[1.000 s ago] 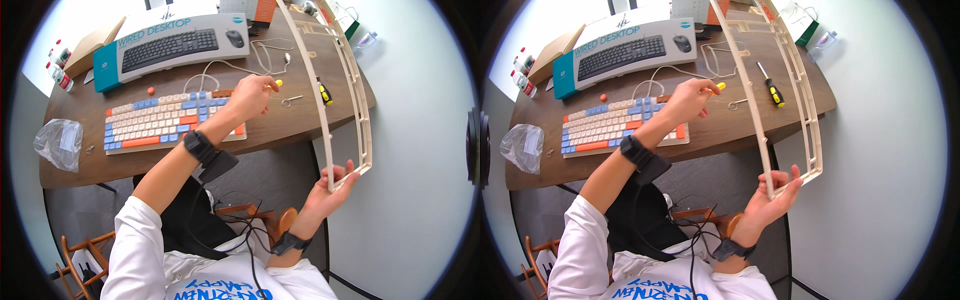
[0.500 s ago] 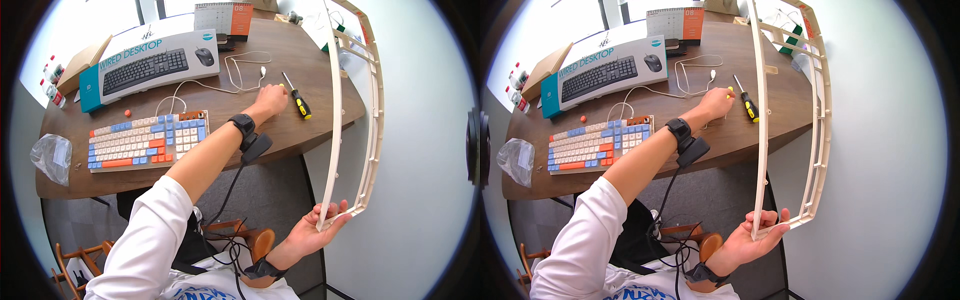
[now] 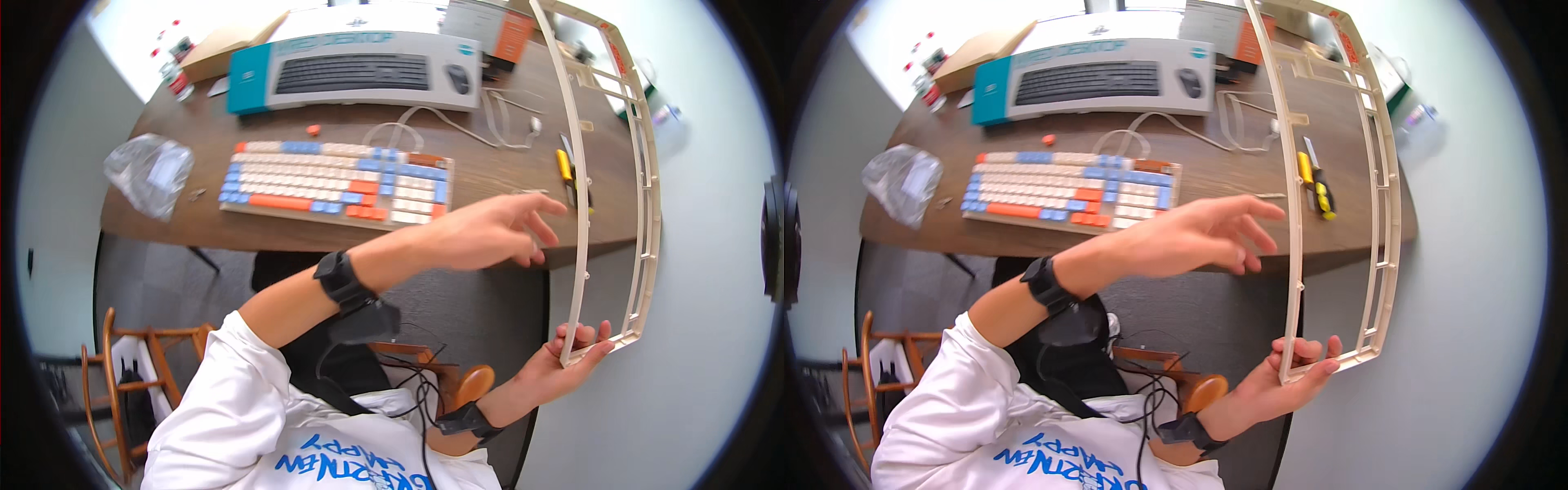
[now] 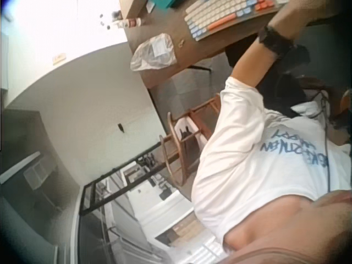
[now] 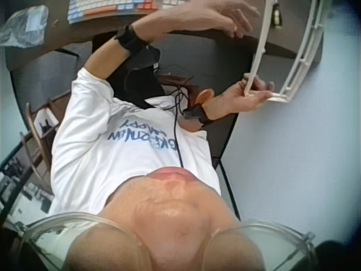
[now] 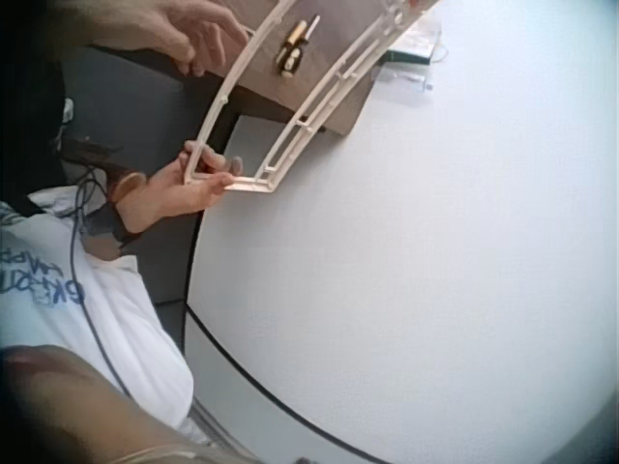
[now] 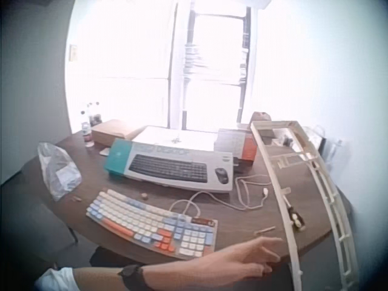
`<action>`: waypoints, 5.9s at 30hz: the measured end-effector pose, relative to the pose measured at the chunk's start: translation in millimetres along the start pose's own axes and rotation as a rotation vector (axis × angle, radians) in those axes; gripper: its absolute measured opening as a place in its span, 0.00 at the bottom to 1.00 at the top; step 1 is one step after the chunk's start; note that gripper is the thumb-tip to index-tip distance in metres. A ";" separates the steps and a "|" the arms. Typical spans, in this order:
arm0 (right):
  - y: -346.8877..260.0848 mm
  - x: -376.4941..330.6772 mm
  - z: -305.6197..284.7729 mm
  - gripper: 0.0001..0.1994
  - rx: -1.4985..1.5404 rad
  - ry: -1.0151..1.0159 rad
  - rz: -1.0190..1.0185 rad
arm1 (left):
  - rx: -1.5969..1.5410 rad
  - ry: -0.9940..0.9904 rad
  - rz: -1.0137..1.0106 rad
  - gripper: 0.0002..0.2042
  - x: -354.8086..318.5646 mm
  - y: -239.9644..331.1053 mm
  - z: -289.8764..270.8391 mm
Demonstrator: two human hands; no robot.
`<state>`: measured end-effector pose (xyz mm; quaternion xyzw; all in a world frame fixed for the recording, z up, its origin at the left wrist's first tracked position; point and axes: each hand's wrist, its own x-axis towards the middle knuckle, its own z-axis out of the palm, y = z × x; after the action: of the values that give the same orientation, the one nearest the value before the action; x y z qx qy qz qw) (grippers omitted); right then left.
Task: The person uses a screwdriver to remove screws from the back of a keyboard, then lifts the keyboard out of its outer frame.
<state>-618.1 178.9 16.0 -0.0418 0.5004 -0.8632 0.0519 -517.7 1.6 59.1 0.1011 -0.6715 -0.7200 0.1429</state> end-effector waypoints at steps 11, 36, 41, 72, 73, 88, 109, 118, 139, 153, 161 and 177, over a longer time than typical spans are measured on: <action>30.2 -100.7 37.7 0.31 0.023 -0.687 0.169 | -0.180 0.761 -0.024 0.16 -216.5 29.5 -29.7; 38.4 -152.3 80.2 0.19 -0.351 -1.375 0.428 | -0.256 1.396 0.173 0.12 -585.5 22.4 -275.9; 31.3 -118.4 65.2 0.18 -0.452 -1.299 0.387 | -0.321 1.431 0.104 0.14 -589.2 4.4 -316.8; 28.0 -83.2 50.5 0.09 -0.649 -1.172 0.082 | 0.622 1.467 -0.526 0.14 -567.7 -12.8 -275.3; 31.7 -69.2 53.2 0.09 -0.691 -1.141 -0.011 | 0.805 1.373 -0.466 0.12 -541.6 -11.1 -244.3; 131.6 -20.3 117.5 0.18 -0.754 -1.062 -0.403 | 1.031 1.143 -0.045 0.31 -342.1 -46.5 -162.3; 122.8 -52.1 112.2 0.16 -0.570 -0.841 -0.556 | 1.336 1.453 -0.106 0.26 -323.1 -74.2 -146.1; 114.4 -43.4 107.5 0.15 -0.487 -0.930 -0.422 | 1.363 1.515 -0.104 0.21 -315.5 -69.8 -138.3; 53.8 -65.8 218.9 0.13 -0.787 -1.431 -0.400 | 1.326 1.494 -0.099 0.16 -315.7 -64.9 -140.3; 194.6 -134.9 332.3 0.10 -0.944 -1.846 -0.885 | 1.298 1.504 -0.063 0.15 -310.5 -62.8 -138.0; 87.2 -46.6 274.5 0.11 -0.572 -1.594 -0.133 | 1.269 1.546 -0.122 0.15 -318.3 -64.7 -136.6; 115.4 32.7 180.7 0.11 -0.765 -1.395 -0.224 | 1.345 1.498 -0.125 0.15 -311.9 -68.1 -138.7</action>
<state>-622.6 -37.7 6.0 -0.6365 0.6066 -0.4069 0.2477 -182.9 -18.1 -33.9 0.6222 -0.6690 0.0512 0.4034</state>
